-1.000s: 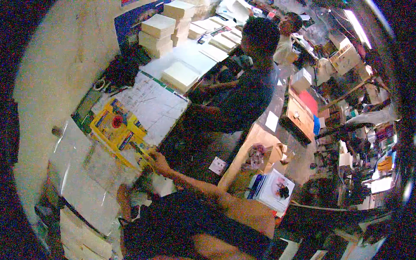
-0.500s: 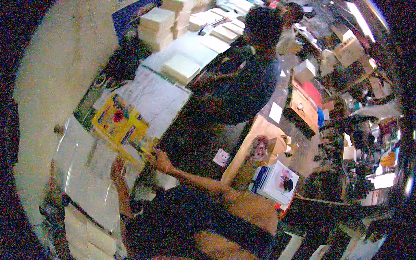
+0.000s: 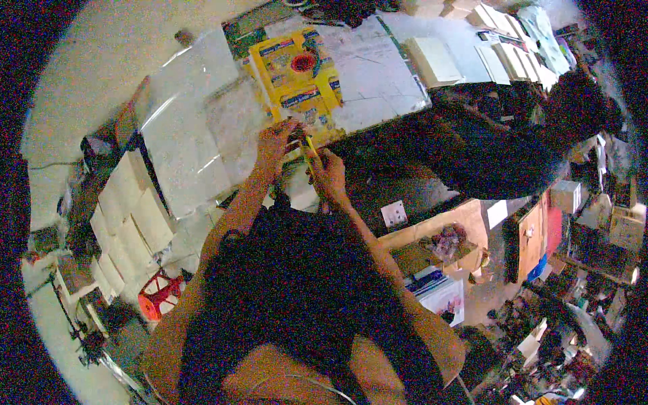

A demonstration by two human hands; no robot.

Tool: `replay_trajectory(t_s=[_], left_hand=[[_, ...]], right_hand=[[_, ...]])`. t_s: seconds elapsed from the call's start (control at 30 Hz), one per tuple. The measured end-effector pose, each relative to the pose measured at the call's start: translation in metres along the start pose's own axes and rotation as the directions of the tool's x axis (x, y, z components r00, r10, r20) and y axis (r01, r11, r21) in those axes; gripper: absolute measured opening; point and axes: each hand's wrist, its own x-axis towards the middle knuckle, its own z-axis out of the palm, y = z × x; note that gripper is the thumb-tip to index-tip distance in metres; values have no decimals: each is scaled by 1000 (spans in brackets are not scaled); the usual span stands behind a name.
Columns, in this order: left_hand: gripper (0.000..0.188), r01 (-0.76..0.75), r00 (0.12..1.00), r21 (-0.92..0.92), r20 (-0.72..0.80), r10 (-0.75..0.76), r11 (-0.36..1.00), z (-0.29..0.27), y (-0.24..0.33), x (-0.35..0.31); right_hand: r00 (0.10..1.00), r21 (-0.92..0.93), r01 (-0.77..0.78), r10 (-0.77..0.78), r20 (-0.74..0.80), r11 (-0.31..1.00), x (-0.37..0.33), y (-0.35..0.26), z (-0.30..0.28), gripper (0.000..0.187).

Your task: The person picks up a plastic bag and uses a handheld heat sealer to seal the opening of the bag containing paper items.

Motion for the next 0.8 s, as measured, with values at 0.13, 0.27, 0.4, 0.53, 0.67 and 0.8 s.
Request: replay_trajectory(t_s=[0.13,0.27,0.4,0.53,0.67,0.8], left_hand=[[31,-28,999,72,-15,29,997,-10,-1,3],[30,-98,994,127,-40,104,987,-24,-9,13],[29,35,998,81,-55,-30,996,-23,-10,10],[36,85,992,-108,-84,-94,990,-20,-12,4],[35,98,994,-142,-39,-104,985,-62,-55,13],[31,-44,984,273,-157,89,961,-109,-78,15]], right_hand=[[998,163,-4,-5,56,987,-3,5,6,36],[987,84,123,-130,91,989,-5,-6,8,33],[992,-112,117,-111,60,987,0,-6,7,27],[951,-299,297,-309,10,907,18,40,-3,26],[990,-103,139,-142,-25,985,15,46,-5,31],[994,-112,85,-92,-58,990,6,40,-9,32]])
